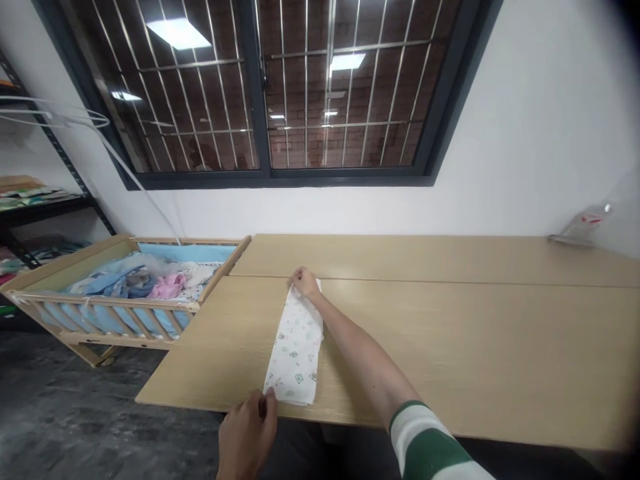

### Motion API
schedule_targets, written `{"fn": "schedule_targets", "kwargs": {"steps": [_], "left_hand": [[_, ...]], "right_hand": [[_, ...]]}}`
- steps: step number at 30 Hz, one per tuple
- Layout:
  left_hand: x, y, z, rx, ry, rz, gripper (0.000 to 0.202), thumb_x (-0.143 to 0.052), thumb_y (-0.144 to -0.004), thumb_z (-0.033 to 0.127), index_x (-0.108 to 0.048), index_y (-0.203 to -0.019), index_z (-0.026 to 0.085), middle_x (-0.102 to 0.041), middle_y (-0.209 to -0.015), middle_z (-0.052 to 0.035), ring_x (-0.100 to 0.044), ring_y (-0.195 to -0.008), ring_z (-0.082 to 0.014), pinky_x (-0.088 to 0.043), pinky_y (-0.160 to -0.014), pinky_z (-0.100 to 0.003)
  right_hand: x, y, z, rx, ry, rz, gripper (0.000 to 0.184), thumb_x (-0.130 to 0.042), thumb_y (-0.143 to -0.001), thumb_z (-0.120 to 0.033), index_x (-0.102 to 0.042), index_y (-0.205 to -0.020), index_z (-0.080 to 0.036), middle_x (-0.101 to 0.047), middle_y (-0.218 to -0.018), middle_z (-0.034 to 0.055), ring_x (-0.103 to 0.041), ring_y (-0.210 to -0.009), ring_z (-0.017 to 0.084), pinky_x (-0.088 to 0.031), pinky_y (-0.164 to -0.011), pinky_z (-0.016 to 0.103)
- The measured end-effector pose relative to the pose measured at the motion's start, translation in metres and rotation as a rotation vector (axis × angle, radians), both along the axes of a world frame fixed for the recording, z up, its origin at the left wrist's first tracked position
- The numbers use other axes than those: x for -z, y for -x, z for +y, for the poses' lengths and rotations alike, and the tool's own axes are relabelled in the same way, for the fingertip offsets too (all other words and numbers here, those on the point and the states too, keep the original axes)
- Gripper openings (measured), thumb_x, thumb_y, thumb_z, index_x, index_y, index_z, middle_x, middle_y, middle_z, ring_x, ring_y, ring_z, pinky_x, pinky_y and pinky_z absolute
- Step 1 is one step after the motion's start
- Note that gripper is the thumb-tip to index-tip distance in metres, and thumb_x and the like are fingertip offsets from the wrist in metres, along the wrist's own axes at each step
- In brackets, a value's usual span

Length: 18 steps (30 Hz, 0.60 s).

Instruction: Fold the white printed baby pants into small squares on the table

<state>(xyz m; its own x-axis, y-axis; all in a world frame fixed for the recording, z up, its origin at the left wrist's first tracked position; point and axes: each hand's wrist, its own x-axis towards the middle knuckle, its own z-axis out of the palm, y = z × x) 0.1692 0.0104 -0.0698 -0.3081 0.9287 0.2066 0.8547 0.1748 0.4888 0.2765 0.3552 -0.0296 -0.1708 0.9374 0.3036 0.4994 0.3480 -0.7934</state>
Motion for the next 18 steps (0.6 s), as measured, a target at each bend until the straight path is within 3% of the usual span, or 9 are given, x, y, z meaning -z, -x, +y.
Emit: {"fn": "schedule_targets", "kwargs": {"steps": [2,4,7,9,12,15,18], "left_hand": [[-0.003,-0.006,-0.005,0.049,-0.185,0.098,0.034,-0.045,-0.101,0.036,-0.057,-0.071,0.024,-0.067,-0.064,-0.0007,-0.067,-0.065,-0.0193,-0.036,-0.058,-0.026],[-0.006,-0.014,-0.008,0.187,-0.380,0.170,0.023,-0.047,-0.100,0.031,-0.064,-0.086,0.024,-0.072,-0.079,-0.0024,-0.069,-0.076,-0.0195,-0.046,-0.070,-0.028],[-0.008,-0.032,-0.008,0.310,-0.531,0.270,0.029,-0.049,-0.098,0.027,-0.062,-0.122,0.018,-0.073,-0.114,-0.0107,-0.068,-0.106,-0.0236,-0.050,-0.091,-0.035],[-0.005,-0.045,-0.009,0.312,-0.547,0.347,0.043,-0.050,-0.096,0.026,-0.053,-0.137,0.013,-0.067,-0.131,-0.0147,-0.061,-0.123,-0.0265,-0.048,-0.099,-0.038],[0.006,-0.056,-0.013,0.298,-0.519,0.441,0.052,-0.051,-0.095,0.027,-0.048,-0.144,0.011,-0.061,-0.142,-0.0165,-0.054,-0.133,-0.0289,-0.044,-0.104,-0.041],[0.024,-0.054,-0.019,0.288,-0.473,0.522,0.050,-0.055,-0.092,0.030,-0.056,-0.140,0.016,-0.063,-0.138,-0.0160,-0.055,-0.131,-0.0316,-0.042,-0.103,-0.044],[0.041,-0.045,-0.023,0.287,-0.446,0.605,0.042,-0.061,-0.089,0.034,-0.065,-0.129,0.023,-0.068,-0.131,-0.0134,-0.057,-0.126,-0.0348,-0.040,-0.102,-0.048]], "right_hand": [[-0.008,-0.007,-0.009,-0.046,-0.016,-0.025,0.013,-0.056,-0.085,-0.011,-0.062,-0.091,-0.020,-0.069,-0.081,0.0009,-0.063,-0.076,0.015,-0.047,-0.071,0.024],[-0.016,-0.011,-0.026,-0.128,-0.040,-0.064,0.013,-0.057,-0.087,-0.012,-0.064,-0.095,-0.020,-0.071,-0.086,0.0016,-0.065,-0.080,0.016,-0.048,-0.076,0.026],[-0.027,-0.013,-0.069,-0.407,-0.136,-0.157,0.018,-0.060,-0.091,-0.020,-0.066,-0.108,-0.019,-0.073,-0.100,0.0057,-0.067,-0.091,0.018,-0.051,-0.084,0.030],[-0.032,-0.015,-0.107,-0.639,-0.191,-0.206,0.028,-0.060,-0.095,-0.029,-0.064,-0.121,-0.018,-0.071,-0.119,0.0108,-0.066,-0.108,0.021,-0.050,-0.094,0.033],[-0.038,-0.021,-0.163,-0.943,-0.194,-0.299,0.043,-0.054,-0.101,-0.040,-0.057,-0.139,-0.020,-0.059,-0.145,0.0123,-0.053,-0.136,0.022,-0.041,-0.114,0.036],[-0.035,-0.033,-0.202,-1.089,-0.151,-0.367,0.049,-0.044,-0.106,-0.041,-0.049,-0.150,-0.021,-0.044,-0.160,0.0101,-0.033,-0.152,0.020,-0.027,-0.124,0.034],[-0.024,-0.043,-0.219,-1.144,-0.097,-0.392,0.053,-0.034,-0.109,-0.038,-0.041,-0.157,-0.017,-0.036,-0.164,0.0114,-0.026,-0.155,0.019,-0.022,-0.127,0.035]]}}
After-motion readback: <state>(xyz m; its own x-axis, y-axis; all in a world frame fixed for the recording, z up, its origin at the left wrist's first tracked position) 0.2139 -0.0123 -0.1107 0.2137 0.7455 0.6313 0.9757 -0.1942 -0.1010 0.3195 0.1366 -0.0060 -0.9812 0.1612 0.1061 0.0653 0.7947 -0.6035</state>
